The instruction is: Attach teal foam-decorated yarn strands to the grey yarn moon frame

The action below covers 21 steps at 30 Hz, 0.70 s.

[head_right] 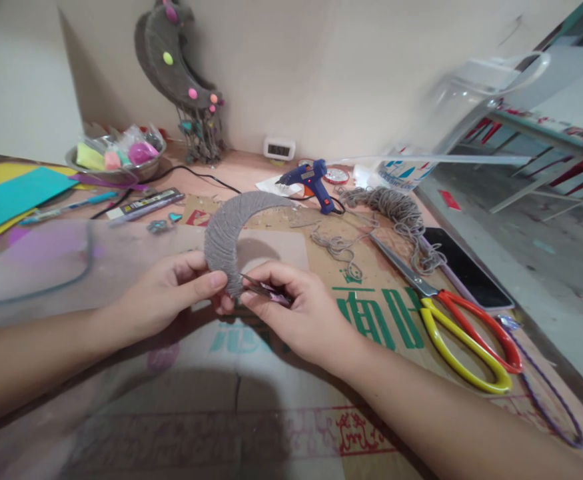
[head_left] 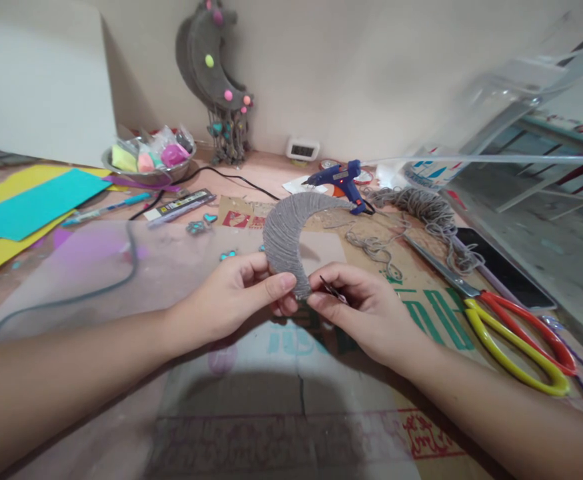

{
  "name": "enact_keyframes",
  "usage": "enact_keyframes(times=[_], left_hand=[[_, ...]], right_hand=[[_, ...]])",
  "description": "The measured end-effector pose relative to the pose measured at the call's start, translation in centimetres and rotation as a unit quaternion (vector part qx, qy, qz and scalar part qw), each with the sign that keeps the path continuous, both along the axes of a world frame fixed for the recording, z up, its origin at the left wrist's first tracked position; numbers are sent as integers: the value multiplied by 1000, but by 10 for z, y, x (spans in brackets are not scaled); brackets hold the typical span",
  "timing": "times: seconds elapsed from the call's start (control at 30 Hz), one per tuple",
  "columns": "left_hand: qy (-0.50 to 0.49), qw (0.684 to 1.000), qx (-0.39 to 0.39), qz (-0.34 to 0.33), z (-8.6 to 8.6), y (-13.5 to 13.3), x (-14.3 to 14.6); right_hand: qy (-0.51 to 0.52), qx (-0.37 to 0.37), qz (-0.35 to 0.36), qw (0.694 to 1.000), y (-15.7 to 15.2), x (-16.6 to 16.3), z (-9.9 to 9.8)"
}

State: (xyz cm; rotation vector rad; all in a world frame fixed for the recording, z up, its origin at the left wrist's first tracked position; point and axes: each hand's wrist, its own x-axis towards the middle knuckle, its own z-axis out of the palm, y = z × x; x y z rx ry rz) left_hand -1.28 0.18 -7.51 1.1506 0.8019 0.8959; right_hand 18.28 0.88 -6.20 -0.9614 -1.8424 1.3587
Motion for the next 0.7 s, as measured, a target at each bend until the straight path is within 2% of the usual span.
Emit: enact_keyframes(times=[0.3, 0.7], left_hand=[[39, 999, 29, 15, 6, -3, 3], [58, 995, 79, 8, 6, -3, 5]], right_hand=[[-8, 28, 0, 1000, 0, -2, 1], [-81, 95, -6, 992, -3, -2, -1]])
